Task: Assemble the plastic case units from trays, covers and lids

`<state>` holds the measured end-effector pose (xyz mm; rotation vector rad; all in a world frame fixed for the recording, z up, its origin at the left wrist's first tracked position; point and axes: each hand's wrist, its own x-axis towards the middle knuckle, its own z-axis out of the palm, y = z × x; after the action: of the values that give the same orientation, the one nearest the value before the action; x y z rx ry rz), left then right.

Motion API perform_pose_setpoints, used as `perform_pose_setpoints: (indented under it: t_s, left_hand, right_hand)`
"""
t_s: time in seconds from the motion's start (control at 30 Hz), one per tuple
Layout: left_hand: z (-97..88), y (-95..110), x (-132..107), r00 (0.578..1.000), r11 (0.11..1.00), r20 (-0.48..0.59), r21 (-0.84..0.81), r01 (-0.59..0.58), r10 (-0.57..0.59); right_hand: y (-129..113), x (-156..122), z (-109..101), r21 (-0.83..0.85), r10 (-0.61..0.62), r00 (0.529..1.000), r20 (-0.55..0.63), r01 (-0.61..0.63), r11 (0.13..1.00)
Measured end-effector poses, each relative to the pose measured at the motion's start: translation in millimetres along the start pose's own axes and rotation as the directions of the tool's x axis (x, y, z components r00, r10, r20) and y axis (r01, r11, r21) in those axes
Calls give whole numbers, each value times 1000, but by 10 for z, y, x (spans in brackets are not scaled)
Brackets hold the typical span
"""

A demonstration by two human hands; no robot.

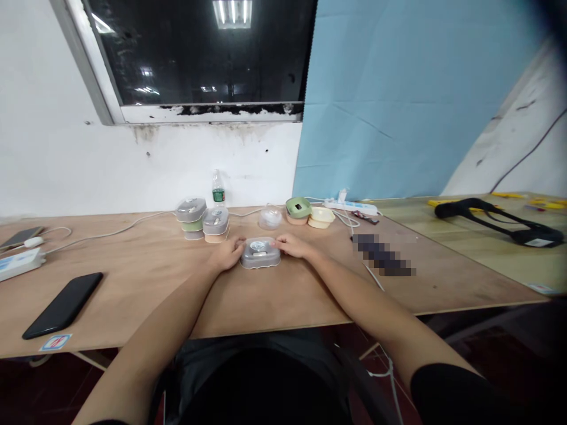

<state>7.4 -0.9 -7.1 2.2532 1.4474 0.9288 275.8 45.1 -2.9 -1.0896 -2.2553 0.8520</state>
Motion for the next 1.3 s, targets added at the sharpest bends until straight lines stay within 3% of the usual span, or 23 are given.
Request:
perform_pose_setpoints:
  t_s: [0.3,0.47,0.7,1.07,1.3]
  left_hand:
    - [-8,-8,-6,999,998,51,63,5,-8]
    - [-40,25,-29,997,996,78,94,1,-8]
    - [-68,69,-49,993,993,113,103,-53,41]
    - [-25,-4,-10,993,989,27,90,-118,116]
    - [-17,-43,26,984,980,-11,87,-179,181]
  right_hand:
    - [-9,13,4,9,65,997,-29,-65,998]
    - [33,31,-14,107,155,988,21,-157,982]
    - [61,36,-48,199,173,984,44,-179,964]
    - [51,31,-37,140,168,986,-9,-165,976]
    - [101,34,-35,52,123,990,75,-127,991]
